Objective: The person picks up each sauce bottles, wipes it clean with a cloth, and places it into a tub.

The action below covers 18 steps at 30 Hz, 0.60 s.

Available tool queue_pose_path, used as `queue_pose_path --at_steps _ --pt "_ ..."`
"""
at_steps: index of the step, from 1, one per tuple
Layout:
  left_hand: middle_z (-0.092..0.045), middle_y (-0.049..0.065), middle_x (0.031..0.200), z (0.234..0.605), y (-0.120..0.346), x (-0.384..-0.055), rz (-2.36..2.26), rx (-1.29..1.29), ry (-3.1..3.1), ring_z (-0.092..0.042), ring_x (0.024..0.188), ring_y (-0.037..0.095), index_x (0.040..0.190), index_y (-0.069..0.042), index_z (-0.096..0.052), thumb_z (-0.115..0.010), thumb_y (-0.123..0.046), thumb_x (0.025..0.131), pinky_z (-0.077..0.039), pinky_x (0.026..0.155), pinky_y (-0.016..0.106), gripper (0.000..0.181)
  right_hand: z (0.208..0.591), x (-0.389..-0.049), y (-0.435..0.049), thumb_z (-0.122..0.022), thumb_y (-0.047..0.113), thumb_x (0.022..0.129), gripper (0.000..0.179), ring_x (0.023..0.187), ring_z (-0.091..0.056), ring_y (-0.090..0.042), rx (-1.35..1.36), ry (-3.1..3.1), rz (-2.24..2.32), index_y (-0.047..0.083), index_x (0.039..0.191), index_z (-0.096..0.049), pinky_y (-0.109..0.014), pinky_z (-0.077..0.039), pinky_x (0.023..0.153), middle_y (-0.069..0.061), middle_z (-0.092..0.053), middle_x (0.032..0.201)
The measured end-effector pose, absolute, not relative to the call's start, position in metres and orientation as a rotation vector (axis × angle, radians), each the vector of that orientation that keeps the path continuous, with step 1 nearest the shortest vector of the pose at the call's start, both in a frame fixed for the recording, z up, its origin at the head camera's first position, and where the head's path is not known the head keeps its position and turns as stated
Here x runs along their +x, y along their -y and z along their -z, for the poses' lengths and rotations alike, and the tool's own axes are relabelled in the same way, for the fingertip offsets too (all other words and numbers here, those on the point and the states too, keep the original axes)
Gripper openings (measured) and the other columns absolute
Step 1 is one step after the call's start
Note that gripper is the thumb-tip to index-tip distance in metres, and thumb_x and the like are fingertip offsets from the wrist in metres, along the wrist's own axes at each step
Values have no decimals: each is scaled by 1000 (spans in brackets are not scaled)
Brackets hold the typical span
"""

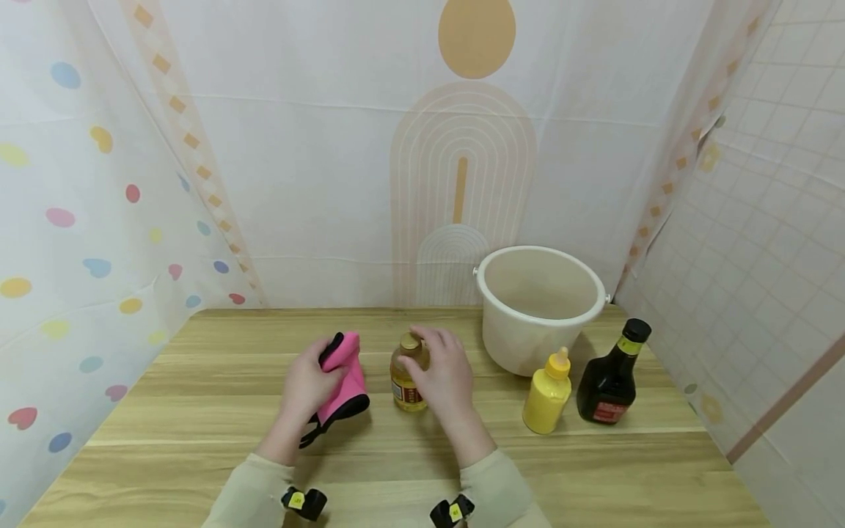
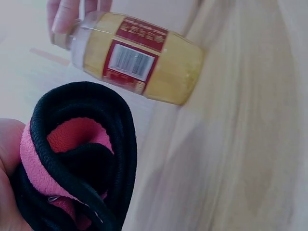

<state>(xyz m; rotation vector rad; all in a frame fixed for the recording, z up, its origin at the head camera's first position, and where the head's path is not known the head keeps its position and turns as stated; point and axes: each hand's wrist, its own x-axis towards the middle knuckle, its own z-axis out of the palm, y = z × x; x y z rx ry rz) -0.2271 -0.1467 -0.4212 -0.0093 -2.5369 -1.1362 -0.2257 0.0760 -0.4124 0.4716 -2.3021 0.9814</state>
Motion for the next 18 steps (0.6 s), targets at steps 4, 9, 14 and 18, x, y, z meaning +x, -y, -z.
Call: queue_pose_path --at_steps 4,9,14,18 --pt "-68 16 104 416 147 -225 1149 0 2532 -63 92 33 116 -5 -65 -78 -3 78 -51 80 50 41 413 -226 -73 -84 24 79 46 100 -61 -24 426 2316 -946 11 119 -66 -43 -50 85 -7 -64 113" --pt "-68 16 105 414 147 -223 1168 -2 2523 -63 92 33 117 -4 -65 -78 -3 78 -51 79 50 41 414 -227 -70 -84 23 79 41 100 -62 -25 401 2311 -919 12 115 -67 -42 -51 84 -7 -65 111" --pt "-68 16 103 412 146 -221 1187 -23 2499 -63 90 33 116 -4 -65 -78 -4 78 -51 79 50 40 412 -225 -69 -83 20 80 38 99 -63 -25 402 2311 -913 12 114 -67 -43 -52 82 -7 -65 110" --pt "-68 15 101 411 145 -220 1216 -29 2487 -62 87 32 114 -4 -65 -78 -4 78 -51 78 49 38 410 -226 -70 -82 17 81 36 99 -63 -24 413 2311 -928 12 114 -68 -43 -52 83 -7 -66 109"
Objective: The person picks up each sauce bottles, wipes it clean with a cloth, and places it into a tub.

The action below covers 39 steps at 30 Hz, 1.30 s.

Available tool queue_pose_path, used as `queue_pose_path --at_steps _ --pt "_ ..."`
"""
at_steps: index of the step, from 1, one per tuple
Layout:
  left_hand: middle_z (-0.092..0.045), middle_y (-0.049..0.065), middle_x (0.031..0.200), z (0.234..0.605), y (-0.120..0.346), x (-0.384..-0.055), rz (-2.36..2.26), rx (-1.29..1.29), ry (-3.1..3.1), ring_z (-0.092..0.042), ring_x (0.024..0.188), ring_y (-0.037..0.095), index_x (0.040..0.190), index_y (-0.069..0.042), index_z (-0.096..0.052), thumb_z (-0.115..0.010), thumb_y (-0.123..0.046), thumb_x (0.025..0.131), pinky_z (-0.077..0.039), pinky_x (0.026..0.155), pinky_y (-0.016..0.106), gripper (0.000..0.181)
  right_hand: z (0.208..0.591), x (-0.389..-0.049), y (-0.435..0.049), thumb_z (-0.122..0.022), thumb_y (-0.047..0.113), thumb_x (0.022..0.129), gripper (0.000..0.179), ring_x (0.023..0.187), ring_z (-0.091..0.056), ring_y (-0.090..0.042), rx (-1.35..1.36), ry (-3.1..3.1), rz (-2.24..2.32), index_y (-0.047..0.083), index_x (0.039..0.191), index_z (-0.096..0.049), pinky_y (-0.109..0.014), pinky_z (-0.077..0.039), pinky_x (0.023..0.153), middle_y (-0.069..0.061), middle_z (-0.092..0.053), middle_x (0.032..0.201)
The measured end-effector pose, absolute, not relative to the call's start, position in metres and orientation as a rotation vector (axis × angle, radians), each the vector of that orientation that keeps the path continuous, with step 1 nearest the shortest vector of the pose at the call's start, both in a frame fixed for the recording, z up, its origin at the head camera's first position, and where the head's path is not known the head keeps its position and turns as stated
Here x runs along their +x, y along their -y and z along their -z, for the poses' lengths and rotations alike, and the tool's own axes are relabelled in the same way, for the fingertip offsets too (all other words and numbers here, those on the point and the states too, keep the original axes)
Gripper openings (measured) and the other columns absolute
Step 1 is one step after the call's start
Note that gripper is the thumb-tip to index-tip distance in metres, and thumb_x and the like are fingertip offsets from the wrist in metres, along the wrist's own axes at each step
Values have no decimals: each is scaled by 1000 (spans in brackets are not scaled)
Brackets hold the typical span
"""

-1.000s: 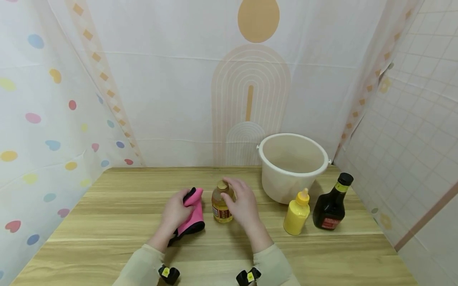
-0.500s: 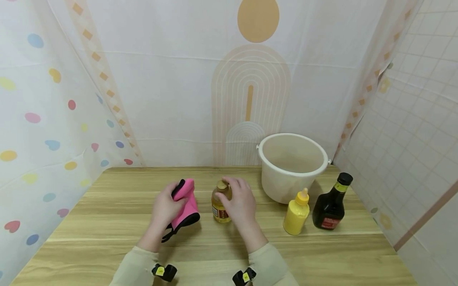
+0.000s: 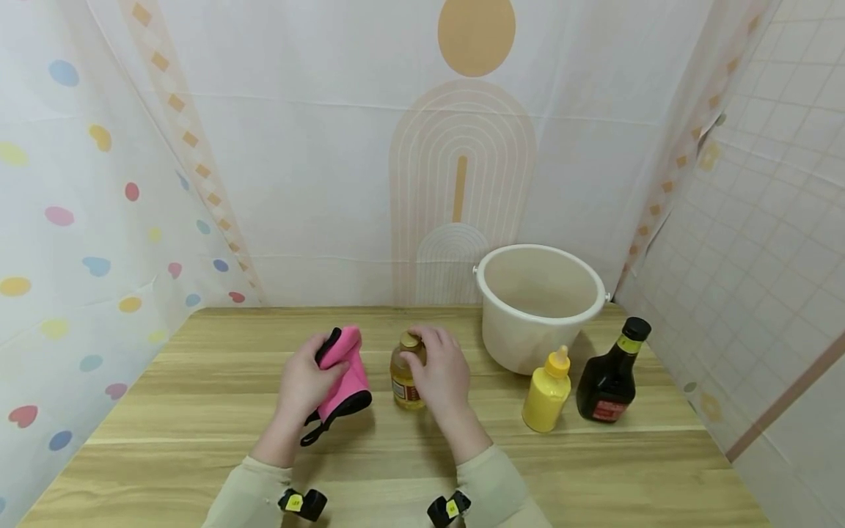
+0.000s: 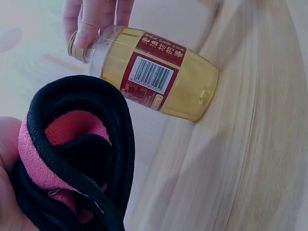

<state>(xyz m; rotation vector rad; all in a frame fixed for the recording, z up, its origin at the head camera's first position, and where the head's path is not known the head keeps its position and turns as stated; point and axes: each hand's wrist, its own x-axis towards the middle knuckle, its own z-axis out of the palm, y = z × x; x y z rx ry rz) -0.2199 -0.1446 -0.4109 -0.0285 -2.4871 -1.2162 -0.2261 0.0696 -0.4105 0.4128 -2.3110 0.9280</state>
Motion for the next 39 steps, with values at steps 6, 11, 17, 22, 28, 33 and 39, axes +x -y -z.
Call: queue_pose_path --at_steps 6,11,17,22,28,33,39 --pt "-68 15 100 407 143 -218 1275 -22 2475 -62 87 31 113 -5 -65 -79 -5 79 -51 78 49 37 409 -228 -74 -80 10 81 34 100 -63 -26 496 2279 -965 9 113 -69 -45 -50 87 -8 -68 109" --pt "-68 15 105 404 141 -218 1321 -28 2459 -63 92 31 118 -6 -65 -80 -7 79 -51 81 49 42 408 -232 -80 -78 6 82 35 103 -63 -28 561 2292 -1046 9 115 -70 -47 -49 89 -9 -69 113" --pt "-68 14 105 398 137 -215 1367 -44 2443 -63 92 30 118 -6 -65 -81 -7 79 -51 81 48 42 408 -241 -88 -75 -2 83 35 103 -64 -27 682 2295 -1258 5 117 -70 -42 -53 89 -11 -69 114" --pt "-68 14 107 392 130 -214 1458 -83 2401 -63 95 29 117 -7 -65 -81 -4 78 -51 84 47 42 408 -248 -94 -71 -6 85 33 106 -64 -26 767 2313 -1389 4 117 -70 -37 -52 92 -9 -69 114" --pt "-69 14 107 386 117 -217 1509 -165 2342 -64 94 29 117 -7 -65 -81 -3 78 -53 82 46 42 407 -251 -98 -69 -6 87 32 109 -63 -27 827 2332 -1442 4 118 -69 -44 -50 94 -10 -69 115" --pt "-69 13 104 388 102 -219 1505 -220 2327 -64 90 28 115 -8 -66 -81 -3 78 -53 78 45 40 407 -250 -98 -69 -6 87 32 108 -63 -26 827 2320 -1419 3 117 -69 -37 -51 94 -10 -69 114" --pt "-70 12 103 394 92 -221 1478 -257 2318 -65 89 27 114 -9 -67 -81 -2 77 -54 78 44 40 409 -247 -97 -70 -4 87 33 110 -63 -25 802 2314 -1407 5 118 -70 -36 -51 94 -8 -69 117"
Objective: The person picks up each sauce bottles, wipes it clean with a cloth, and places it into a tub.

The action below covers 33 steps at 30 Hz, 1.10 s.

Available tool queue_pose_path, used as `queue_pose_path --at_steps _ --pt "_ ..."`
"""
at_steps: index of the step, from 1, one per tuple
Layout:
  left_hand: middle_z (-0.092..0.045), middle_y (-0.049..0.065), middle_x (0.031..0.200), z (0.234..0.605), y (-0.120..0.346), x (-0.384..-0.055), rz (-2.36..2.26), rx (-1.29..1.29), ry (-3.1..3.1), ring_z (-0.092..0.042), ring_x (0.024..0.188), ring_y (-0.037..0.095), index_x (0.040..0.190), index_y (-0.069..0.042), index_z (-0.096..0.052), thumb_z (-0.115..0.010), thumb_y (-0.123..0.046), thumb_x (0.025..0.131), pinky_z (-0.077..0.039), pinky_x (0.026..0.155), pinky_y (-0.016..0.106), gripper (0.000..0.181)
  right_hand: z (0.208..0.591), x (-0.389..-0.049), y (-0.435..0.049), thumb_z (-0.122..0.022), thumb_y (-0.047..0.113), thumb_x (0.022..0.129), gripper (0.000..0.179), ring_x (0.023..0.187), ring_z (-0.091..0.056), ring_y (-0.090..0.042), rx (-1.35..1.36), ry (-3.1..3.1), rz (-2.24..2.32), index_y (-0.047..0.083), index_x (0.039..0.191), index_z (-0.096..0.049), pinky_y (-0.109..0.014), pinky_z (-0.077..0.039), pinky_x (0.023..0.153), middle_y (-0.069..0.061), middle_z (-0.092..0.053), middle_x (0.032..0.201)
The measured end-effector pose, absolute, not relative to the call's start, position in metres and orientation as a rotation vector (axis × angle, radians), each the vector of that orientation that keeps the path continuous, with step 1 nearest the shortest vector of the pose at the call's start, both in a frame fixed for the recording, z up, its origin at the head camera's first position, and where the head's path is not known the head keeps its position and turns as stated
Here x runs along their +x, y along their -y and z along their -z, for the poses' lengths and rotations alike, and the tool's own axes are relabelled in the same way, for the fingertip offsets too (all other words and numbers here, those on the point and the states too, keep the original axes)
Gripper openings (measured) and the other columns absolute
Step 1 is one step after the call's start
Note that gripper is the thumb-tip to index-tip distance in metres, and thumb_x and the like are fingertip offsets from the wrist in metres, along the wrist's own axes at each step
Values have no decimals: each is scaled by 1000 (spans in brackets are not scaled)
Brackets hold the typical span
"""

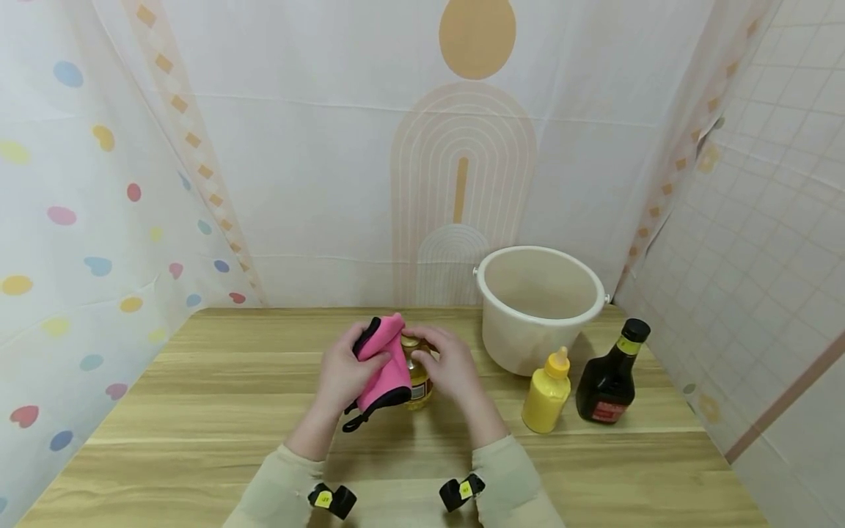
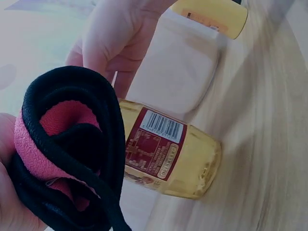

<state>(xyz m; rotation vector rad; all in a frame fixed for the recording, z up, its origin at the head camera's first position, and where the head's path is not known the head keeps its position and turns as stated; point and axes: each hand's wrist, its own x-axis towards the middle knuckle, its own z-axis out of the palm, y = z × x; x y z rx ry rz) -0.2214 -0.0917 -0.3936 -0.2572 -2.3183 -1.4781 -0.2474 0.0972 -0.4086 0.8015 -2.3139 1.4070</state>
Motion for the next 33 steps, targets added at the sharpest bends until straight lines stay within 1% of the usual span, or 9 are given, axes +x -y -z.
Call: queue_pose_path --at_steps 10,22,28,33 --pt "-70 10 104 396 94 -221 1449 -287 2408 -64 91 26 112 -9 -68 -80 -1 78 -53 80 46 37 411 -244 -94 -70 -5 86 33 108 -63 -26 766 2317 -1423 3 118 -70 -34 -51 94 -10 -68 117" --pt "-68 10 105 396 95 -220 1524 -275 2431 -62 94 26 112 -10 -66 -80 1 79 -53 81 46 37 409 -243 -94 -72 -4 85 35 112 -62 -25 739 2309 -1402 7 119 -70 -35 -51 94 -7 -69 116" --pt "-67 10 106 404 98 -223 1597 -247 2408 -62 96 26 115 -9 -66 -79 0 80 -52 83 45 38 410 -244 -94 -71 -4 86 35 112 -62 -24 745 2305 -1402 8 119 -70 -35 -51 94 -6 -69 117" --pt "-66 11 106 412 100 -224 1621 -211 2403 -61 94 26 115 -8 -65 -79 -1 80 -52 82 44 38 411 -244 -93 -71 -4 86 34 111 -63 -24 735 2311 -1404 7 119 -70 -35 -51 94 -7 -69 117"
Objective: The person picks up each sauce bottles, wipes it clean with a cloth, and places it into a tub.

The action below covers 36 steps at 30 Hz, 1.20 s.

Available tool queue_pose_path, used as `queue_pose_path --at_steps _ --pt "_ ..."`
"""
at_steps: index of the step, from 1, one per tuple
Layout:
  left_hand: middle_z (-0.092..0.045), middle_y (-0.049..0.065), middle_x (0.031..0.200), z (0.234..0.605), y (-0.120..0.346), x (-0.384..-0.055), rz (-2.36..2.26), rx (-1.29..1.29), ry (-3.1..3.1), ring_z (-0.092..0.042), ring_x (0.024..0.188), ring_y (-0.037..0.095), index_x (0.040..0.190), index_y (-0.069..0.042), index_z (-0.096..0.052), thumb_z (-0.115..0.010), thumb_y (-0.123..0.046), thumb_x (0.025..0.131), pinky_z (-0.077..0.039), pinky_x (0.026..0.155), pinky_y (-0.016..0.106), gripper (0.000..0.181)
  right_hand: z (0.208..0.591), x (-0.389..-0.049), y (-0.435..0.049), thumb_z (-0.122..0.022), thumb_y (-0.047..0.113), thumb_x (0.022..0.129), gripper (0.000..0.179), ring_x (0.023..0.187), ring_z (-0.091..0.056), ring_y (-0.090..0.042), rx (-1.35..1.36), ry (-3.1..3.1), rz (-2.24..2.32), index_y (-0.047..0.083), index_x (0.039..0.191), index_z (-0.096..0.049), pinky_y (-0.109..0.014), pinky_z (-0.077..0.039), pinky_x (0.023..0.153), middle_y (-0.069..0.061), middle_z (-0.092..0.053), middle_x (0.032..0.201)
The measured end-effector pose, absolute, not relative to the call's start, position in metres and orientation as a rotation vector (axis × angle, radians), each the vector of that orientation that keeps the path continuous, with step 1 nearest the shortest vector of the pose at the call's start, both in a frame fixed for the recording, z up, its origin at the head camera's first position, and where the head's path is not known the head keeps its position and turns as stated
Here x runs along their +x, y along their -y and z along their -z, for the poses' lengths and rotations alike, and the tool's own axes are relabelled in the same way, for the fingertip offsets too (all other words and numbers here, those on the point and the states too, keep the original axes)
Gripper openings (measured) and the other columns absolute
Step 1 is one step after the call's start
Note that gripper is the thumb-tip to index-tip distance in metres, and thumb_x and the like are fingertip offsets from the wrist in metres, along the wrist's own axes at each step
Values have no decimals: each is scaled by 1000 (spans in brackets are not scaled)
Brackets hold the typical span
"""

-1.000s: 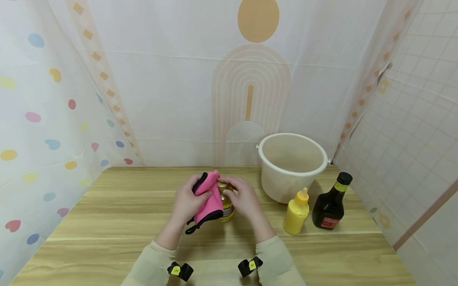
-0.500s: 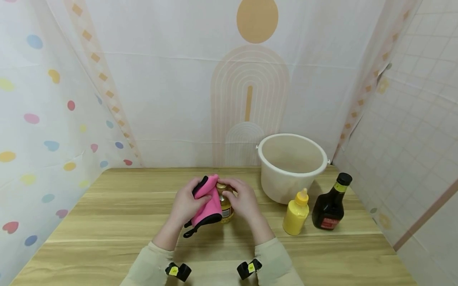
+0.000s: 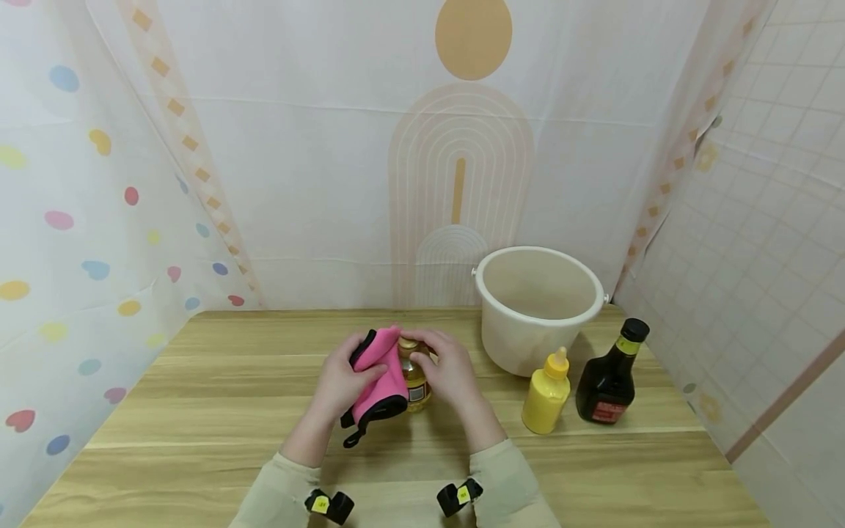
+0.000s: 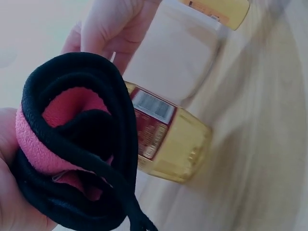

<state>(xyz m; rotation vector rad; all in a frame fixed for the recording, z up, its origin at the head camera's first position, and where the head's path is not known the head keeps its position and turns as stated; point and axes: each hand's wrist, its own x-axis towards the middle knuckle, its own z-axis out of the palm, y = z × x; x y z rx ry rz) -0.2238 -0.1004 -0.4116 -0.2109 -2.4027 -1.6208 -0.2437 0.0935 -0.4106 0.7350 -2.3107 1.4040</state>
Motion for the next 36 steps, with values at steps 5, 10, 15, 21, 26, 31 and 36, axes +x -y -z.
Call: queue_pose_path --at_steps 5,10,15,21,26,31,36 --pt "-66 12 106 417 102 -223 1681 -148 2393 -61 93 26 114 -8 -64 -79 -1 80 -53 80 43 38 410 -243 -93 -71 -4 86 35 110 -63 -25 717 2324 -1395 8 118 -70 -35 -51 94 -7 -68 116" --pt "-66 12 105 418 102 -222 1708 -142 2371 -61 93 26 113 -8 -63 -79 -1 79 -53 79 41 38 410 -243 -92 -71 -4 85 36 110 -63 -25 712 2318 -1394 9 118 -71 -35 -51 93 -7 -69 116" --pt "-66 13 105 421 103 -222 1735 -127 2366 -61 92 26 113 -6 -63 -80 -1 79 -53 77 40 39 411 -242 -92 -71 -5 86 35 110 -63 -25 712 2319 -1397 9 119 -71 -35 -51 94 -7 -68 117" --pt "-65 15 106 427 104 -223 1751 -106 2376 -61 93 27 114 -4 -62 -80 -1 79 -53 78 42 39 411 -242 -92 -70 -4 87 34 111 -63 -23 697 2327 -1407 9 119 -71 -35 -51 94 -6 -68 118" --pt "-64 15 105 436 105 -225 1787 -84 2374 -61 93 27 113 -2 -62 -78 2 79 -53 80 42 38 412 -242 -92 -70 -5 87 35 110 -63 -24 707 2310 -1413 8 119 -70 -35 -51 94 -7 -68 118" --pt "-65 16 107 440 105 -227 1802 -99 2384 -61 95 28 116 -2 -62 -77 4 78 -53 81 43 42 411 -241 -92 -70 -4 87 34 110 -63 -24 696 2321 -1420 8 119 -70 -35 -51 94 -7 -68 118" --pt "-66 14 103 445 106 -229 1720 -102 2453 -61 92 26 114 -2 -63 -79 2 77 -52 81 42 40 411 -241 -92 -69 -4 88 34 110 -63 -24 695 2326 -1408 8 119 -70 -35 -51 94 -7 -68 118"
